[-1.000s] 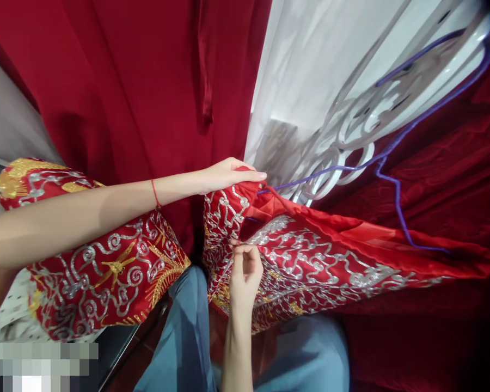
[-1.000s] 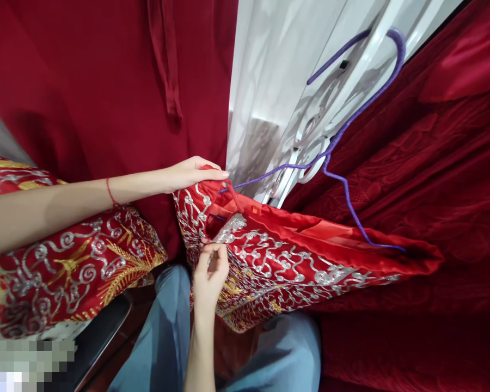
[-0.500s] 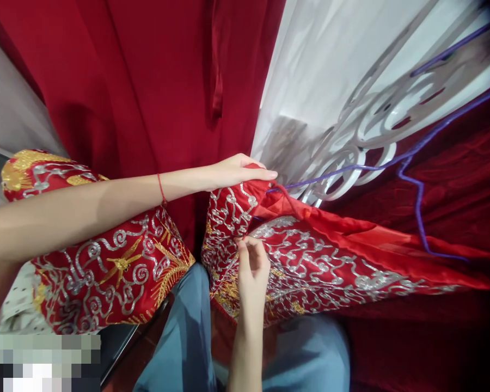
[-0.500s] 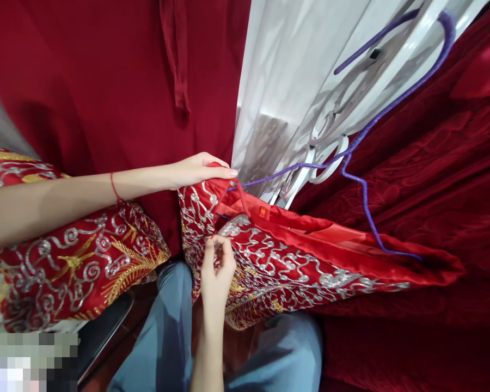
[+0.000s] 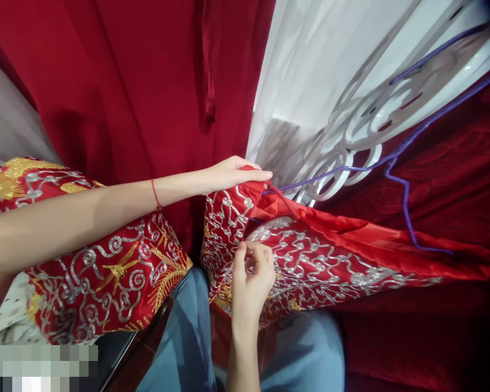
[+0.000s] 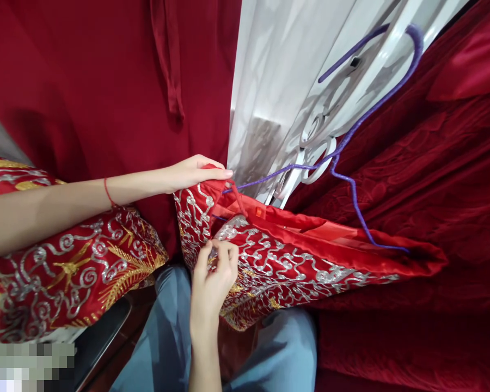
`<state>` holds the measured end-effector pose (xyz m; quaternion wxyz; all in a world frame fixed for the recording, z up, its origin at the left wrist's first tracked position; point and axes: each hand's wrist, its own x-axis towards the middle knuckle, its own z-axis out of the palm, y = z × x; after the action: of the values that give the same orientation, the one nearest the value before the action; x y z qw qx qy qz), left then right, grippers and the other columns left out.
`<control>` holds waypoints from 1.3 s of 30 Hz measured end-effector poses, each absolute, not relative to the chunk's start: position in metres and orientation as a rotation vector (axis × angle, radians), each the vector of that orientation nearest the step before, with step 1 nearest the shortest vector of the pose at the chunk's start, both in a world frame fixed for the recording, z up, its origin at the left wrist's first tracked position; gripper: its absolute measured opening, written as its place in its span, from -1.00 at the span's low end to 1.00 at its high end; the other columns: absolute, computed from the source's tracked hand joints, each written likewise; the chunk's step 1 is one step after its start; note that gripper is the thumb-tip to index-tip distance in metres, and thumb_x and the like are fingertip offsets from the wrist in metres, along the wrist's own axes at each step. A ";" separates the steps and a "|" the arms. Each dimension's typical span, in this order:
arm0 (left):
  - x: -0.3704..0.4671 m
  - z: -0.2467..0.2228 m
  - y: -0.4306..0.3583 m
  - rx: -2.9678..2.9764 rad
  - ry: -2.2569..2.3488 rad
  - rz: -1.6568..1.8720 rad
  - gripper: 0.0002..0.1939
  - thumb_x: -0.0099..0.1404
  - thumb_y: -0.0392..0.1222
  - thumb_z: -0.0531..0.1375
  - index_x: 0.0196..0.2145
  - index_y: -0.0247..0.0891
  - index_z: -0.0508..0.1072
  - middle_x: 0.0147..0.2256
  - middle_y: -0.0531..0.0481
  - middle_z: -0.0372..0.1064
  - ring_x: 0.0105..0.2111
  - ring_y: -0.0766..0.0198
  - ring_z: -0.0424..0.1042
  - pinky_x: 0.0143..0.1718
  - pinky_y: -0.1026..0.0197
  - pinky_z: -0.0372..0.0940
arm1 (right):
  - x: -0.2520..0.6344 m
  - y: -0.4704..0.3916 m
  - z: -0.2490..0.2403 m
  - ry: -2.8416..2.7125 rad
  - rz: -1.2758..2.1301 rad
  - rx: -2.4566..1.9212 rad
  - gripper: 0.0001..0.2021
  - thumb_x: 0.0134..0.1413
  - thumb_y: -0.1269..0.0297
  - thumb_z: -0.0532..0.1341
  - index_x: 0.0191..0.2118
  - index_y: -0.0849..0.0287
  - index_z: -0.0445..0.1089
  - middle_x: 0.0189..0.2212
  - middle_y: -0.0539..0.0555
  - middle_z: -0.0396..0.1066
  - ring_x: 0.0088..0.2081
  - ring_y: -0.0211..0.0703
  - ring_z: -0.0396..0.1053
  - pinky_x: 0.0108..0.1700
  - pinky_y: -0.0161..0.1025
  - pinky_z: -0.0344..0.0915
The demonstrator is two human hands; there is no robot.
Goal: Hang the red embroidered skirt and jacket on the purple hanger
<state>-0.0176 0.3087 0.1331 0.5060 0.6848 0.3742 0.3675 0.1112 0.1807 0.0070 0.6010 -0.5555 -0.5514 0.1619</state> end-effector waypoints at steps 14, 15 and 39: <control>-0.001 0.146 0.295 2.005 0.732 1.669 -0.63 0.38 0.06 0.19 -0.41 -0.28 0.51 -0.51 0.07 0.37 -0.43 0.40 0.39 -0.30 0.31 0.28 | 0.119 0.187 0.005 -1.224 0.784 -1.208 -0.75 0.16 0.15 0.18 -0.47 0.17 0.32 -0.60 -0.09 0.18 -0.55 -0.30 0.10 -0.48 -0.32 0.06; 0.001 0.149 0.291 2.003 0.708 1.718 -0.63 0.39 0.07 0.17 -0.41 -0.27 0.50 -0.52 0.08 0.34 -0.46 0.41 0.37 -0.32 0.31 0.27 | 0.120 0.187 0.005 -1.240 0.775 -1.212 -0.75 0.16 0.15 0.19 -0.47 0.17 0.33 -0.60 -0.09 0.19 -0.55 -0.31 0.11 -0.47 -0.32 0.07; -0.023 0.165 0.304 2.746 0.669 1.093 -0.77 0.16 -0.18 0.27 -0.61 -0.25 0.39 -0.03 -0.13 0.44 0.02 0.06 0.35 0.15 -0.10 0.14 | 0.112 0.187 0.010 -1.242 0.984 -1.007 -0.83 0.19 0.18 0.18 -0.35 0.16 0.34 -0.43 0.03 0.48 -0.43 -0.23 0.42 -0.26 -0.25 0.34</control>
<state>-0.0233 0.3036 0.1652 0.0555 0.9048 0.2203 0.3601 0.1125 0.1869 0.0098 0.5909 -0.4326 -0.5338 0.4228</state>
